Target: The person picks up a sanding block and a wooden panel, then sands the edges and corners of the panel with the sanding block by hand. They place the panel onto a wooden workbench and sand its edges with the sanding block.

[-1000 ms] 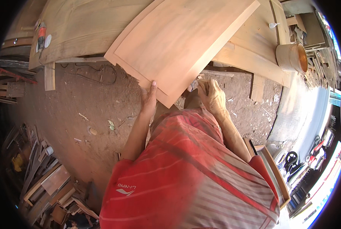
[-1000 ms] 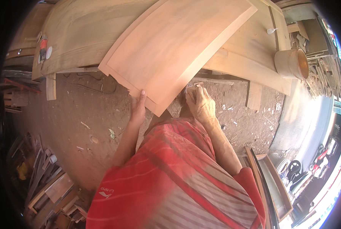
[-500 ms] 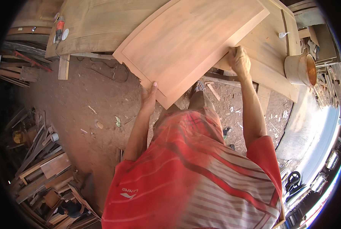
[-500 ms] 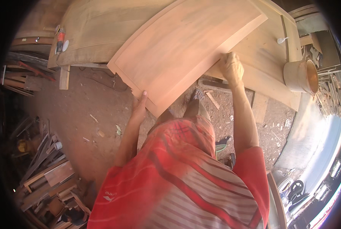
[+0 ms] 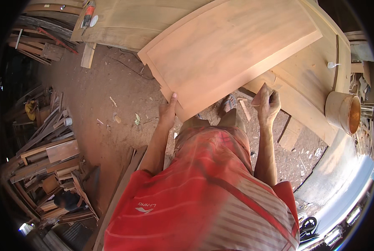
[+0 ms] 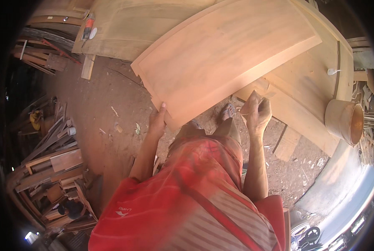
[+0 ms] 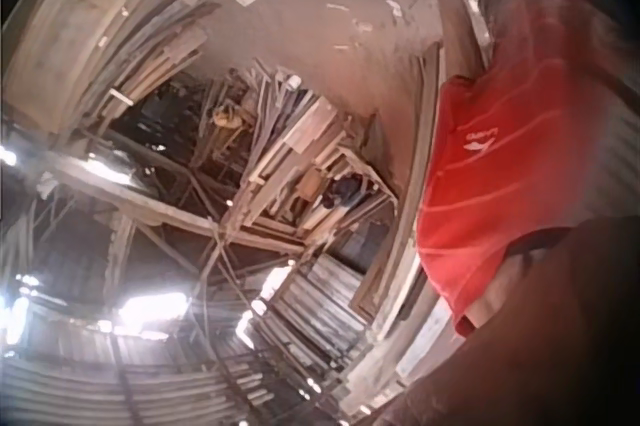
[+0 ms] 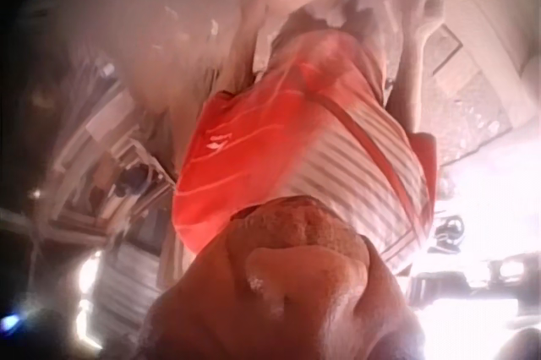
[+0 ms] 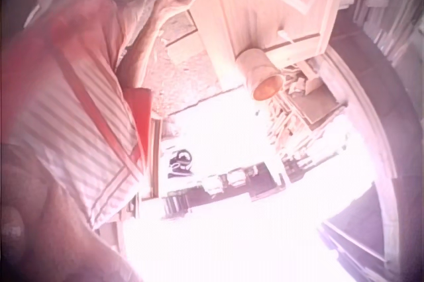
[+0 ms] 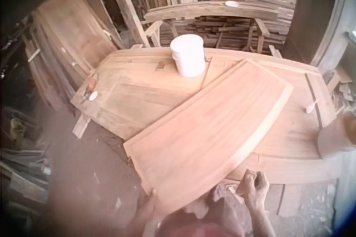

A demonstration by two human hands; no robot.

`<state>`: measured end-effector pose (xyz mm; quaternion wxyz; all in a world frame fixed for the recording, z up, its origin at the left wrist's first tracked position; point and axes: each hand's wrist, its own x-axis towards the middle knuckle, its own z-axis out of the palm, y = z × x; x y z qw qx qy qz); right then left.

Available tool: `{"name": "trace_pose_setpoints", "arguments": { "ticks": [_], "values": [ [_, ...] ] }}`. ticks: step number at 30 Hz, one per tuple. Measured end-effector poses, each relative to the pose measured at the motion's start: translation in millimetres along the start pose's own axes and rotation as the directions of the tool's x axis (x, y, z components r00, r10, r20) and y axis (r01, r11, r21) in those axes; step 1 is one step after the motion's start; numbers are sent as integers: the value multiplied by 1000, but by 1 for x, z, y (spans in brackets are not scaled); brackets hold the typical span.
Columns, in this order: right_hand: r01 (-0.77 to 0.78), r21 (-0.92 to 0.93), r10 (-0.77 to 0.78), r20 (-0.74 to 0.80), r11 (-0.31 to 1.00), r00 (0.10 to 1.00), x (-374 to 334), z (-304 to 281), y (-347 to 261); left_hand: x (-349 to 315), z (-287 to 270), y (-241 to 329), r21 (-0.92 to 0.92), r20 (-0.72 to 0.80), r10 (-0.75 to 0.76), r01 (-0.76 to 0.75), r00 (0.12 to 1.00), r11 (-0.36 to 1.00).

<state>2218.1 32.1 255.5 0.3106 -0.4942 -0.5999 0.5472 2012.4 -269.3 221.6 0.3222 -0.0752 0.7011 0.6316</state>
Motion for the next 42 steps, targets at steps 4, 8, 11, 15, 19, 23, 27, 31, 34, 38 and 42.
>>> {"name": "trace_pose_setpoints", "arguments": {
  "ticks": [4, 8, 11, 15, 19, 23, 27, 31, 34, 38, 42],
  "values": [
    [-34, 41, 32, 47, 999, 998, -40, 13, -10, 3, -4, -5, 77, 57, -167, 162, 984, 984],
    [107, -74, -109, -19, 991, 994, -54, 6, 3, -6, -5, -32, 12, 177, -103, 102, 979, 995],
    [29, -110, -33, -37, 994, 999, -70, -7, 13, 15, -34, -32, 87, 142, -215, 205, 966, 975],
    [8, -90, -15, -80, 996, 997, -116, -4, -1, 78, -65, 24, -88, -74, -75, 68, 994, 994],
    [-12, -129, 2, -76, 992, 997, -169, 13, 16, 109, -61, 67, -86, 194, -92, 110, 977, 990],
    [-75, -245, 92, 57, 967, 994, -206, 39, 0, 98, -45, 53, -77, 172, -13, 27, 985, 997],
    [179, -472, -65, 247, 863, 967, -211, 70, -23, 97, -47, 36, -174, 191, 11, 23, 982, 984],
    [620, -445, -287, 611, 646, 738, -193, 103, -47, 96, -60, 28, -187, 179, 7, 27, 984, 982],
    [730, -454, -308, 695, 511, 649, -185, 107, -39, 90, -61, 36, -144, 68, 25, -15, 997, 989],
    [778, -421, -326, 736, 467, 594, -176, 105, -15, 114, -67, 59, -154, 31, 19, -14, 999, 988],
    [779, -425, -336, 729, 461, 597, -178, 113, -9, 138, -54, 75, -211, -35, -50, 42, 998, 977]
  ]
}}
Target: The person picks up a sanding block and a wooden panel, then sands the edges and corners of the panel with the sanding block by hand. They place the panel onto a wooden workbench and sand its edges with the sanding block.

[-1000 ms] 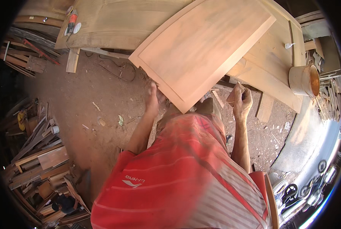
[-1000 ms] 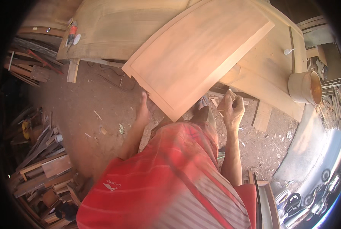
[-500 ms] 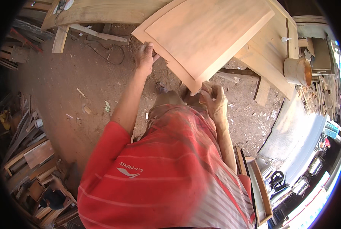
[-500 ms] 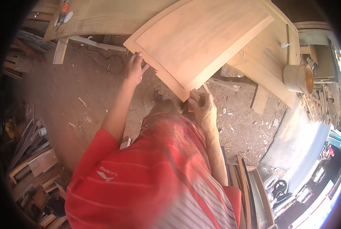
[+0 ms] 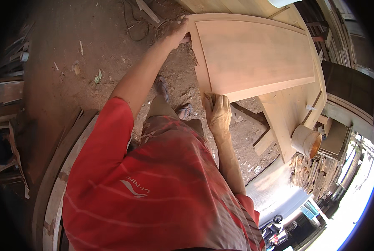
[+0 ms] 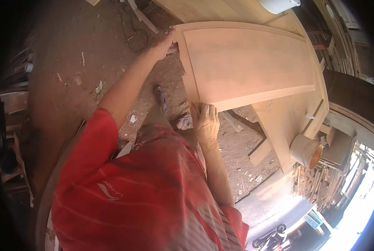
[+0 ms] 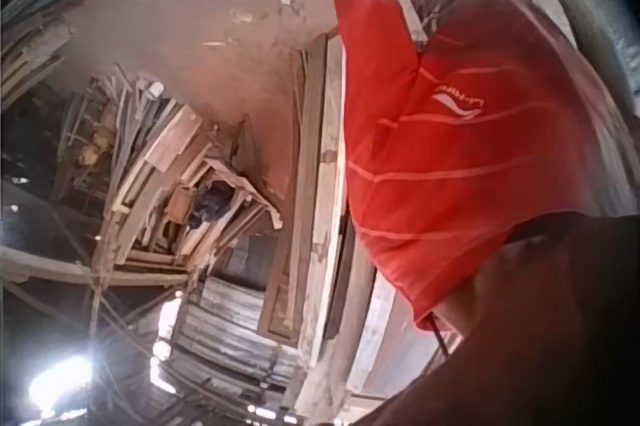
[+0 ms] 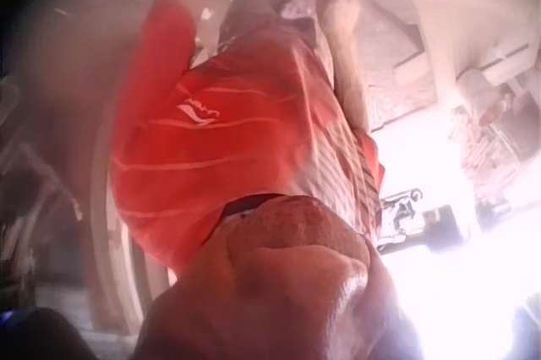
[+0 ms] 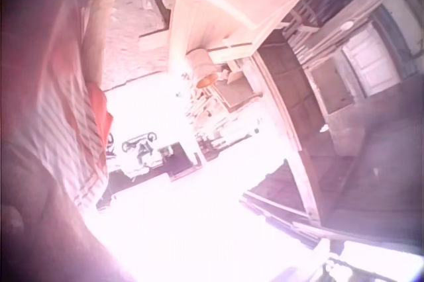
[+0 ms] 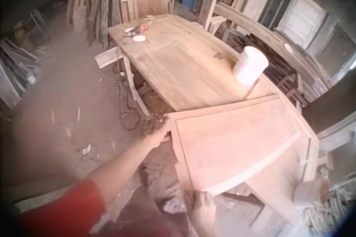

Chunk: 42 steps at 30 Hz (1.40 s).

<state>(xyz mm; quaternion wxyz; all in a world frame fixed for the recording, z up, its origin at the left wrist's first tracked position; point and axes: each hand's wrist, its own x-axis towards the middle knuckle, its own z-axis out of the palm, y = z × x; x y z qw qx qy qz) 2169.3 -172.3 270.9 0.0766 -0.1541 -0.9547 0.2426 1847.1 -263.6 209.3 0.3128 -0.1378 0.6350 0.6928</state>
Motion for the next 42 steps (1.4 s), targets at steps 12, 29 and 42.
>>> {"name": "trace_pose_setpoints", "arguments": {
  "ticks": [12, 29, 42],
  "values": [
    [2, -77, -7, -62, 997, 998, 107, 30, -35, 11, 9, -1, 202, 61, 61, -72, 996, 977],
    [83, 23, -80, -96, 996, 992, 119, 37, -35, 23, -9, -21, -118, 289, 102, -71, 952, 990],
    [-72, 8, 72, -3, 997, 997, 152, 53, -51, 13, -21, -13, -124, 303, 57, -20, 951, 992]
  ]
}}
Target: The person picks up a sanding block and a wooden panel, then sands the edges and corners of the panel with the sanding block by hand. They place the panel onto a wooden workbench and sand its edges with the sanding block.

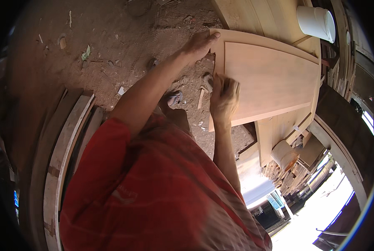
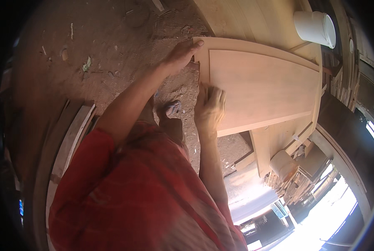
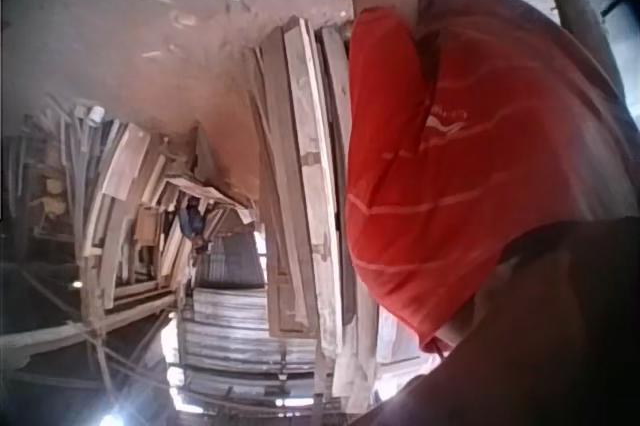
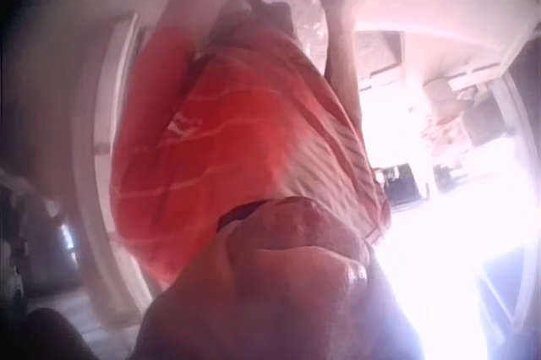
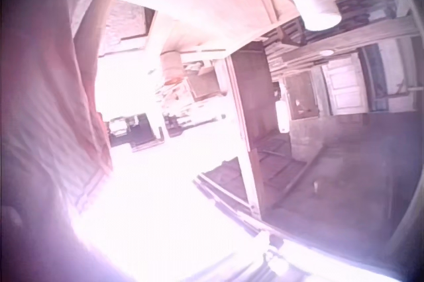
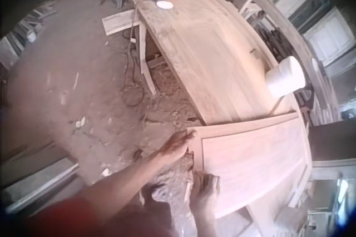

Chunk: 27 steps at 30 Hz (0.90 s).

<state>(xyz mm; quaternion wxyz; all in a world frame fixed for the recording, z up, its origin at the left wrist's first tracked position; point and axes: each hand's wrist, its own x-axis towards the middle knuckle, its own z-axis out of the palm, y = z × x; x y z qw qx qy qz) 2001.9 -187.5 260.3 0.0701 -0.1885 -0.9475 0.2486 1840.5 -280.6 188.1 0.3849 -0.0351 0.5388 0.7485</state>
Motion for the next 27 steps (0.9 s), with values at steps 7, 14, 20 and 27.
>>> {"name": "trace_pose_setpoints", "arguments": {
  "ticks": [7, 14, 20, 27],
  "values": [
    [63, -83, -65, -20, 995, 998, 52, 10, -13, 12, -7, 10, -56, 78, -82, 86, 994, 995],
    [74, -107, -79, -44, 992, 996, 70, 16, -19, 15, -11, 16, -52, 135, -103, 111, 985, 992],
    [91, -86, -94, -27, 992, 995, 32, 12, -1, 30, -13, 13, 44, 75, -67, 64, 995, 997],
    [68, -157, -76, -44, 985, 996, 94, 19, -35, 31, -10, 6, -67, 87, -49, 55, 995, 996]
  ]
}}
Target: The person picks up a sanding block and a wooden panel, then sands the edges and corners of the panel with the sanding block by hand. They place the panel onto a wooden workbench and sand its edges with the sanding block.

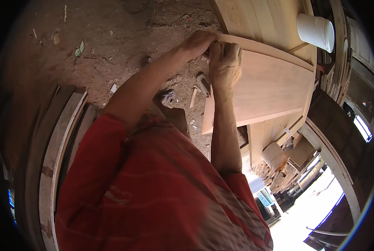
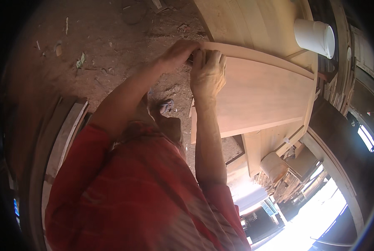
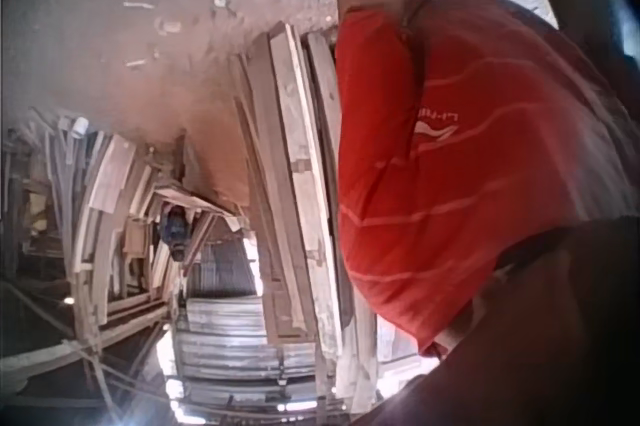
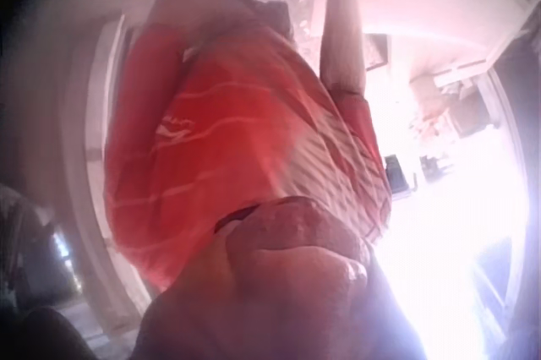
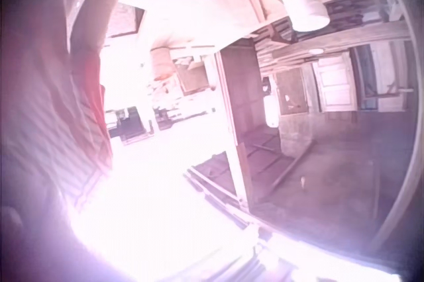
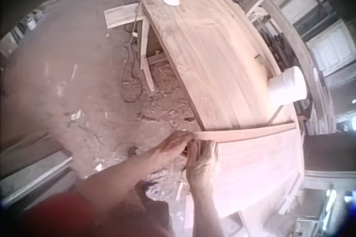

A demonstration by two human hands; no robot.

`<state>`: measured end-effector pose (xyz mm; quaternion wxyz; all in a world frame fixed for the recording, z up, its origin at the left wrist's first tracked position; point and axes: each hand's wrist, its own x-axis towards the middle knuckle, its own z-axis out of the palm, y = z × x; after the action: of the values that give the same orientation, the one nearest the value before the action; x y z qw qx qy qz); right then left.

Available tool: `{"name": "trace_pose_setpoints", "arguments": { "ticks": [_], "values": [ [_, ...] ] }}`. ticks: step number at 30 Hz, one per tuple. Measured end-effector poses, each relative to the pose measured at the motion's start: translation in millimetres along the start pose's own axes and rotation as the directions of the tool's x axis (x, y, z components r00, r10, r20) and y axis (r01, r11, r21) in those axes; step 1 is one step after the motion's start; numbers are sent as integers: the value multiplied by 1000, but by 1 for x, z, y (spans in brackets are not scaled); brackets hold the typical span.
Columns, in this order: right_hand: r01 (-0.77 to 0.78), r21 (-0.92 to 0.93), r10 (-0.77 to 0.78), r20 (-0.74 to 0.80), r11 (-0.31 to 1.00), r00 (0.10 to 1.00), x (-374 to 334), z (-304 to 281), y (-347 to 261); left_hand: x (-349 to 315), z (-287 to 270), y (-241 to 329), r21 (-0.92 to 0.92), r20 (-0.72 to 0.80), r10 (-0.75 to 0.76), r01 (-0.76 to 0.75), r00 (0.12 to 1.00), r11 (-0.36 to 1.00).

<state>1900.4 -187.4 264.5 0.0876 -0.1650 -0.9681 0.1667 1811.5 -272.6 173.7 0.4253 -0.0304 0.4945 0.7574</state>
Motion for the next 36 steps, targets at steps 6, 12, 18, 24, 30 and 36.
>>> {"name": "trace_pose_setpoints", "arguments": {
  "ticks": [6, 12, 18, 24, 30, 36],
  "values": [
    [-9, 129, 8, 8, 992, 1000, -83, -15, 19, 7, -11, -1, 242, 24, -6, 0, 1000, 970],
    [-20, 37, 19, 35, 999, 999, 5, 0, 0, -1, 0, 7, -68, -25, -38, 36, 999, 997],
    [5, 108, -5, -4, 994, 1000, -78, -9, 25, -4, -4, -3, 80, -37, 34, -31, 999, 996],
    [-58, -11, 58, -8, 998, 998, 11, 5, 2, 4, 5, -1, 37, -37, 60, -59, 998, 998],
    [-77, 126, 71, 49, 989, 996, -110, -21, 40, -4, -8, -6, 40, -66, 28, -25, 997, 999],
    [-124, 63, 125, -17, 990, 992, 8, 3, 0, 6, -20, -13, -65, 40, -65, 68, 997, 996]
  ]
}}
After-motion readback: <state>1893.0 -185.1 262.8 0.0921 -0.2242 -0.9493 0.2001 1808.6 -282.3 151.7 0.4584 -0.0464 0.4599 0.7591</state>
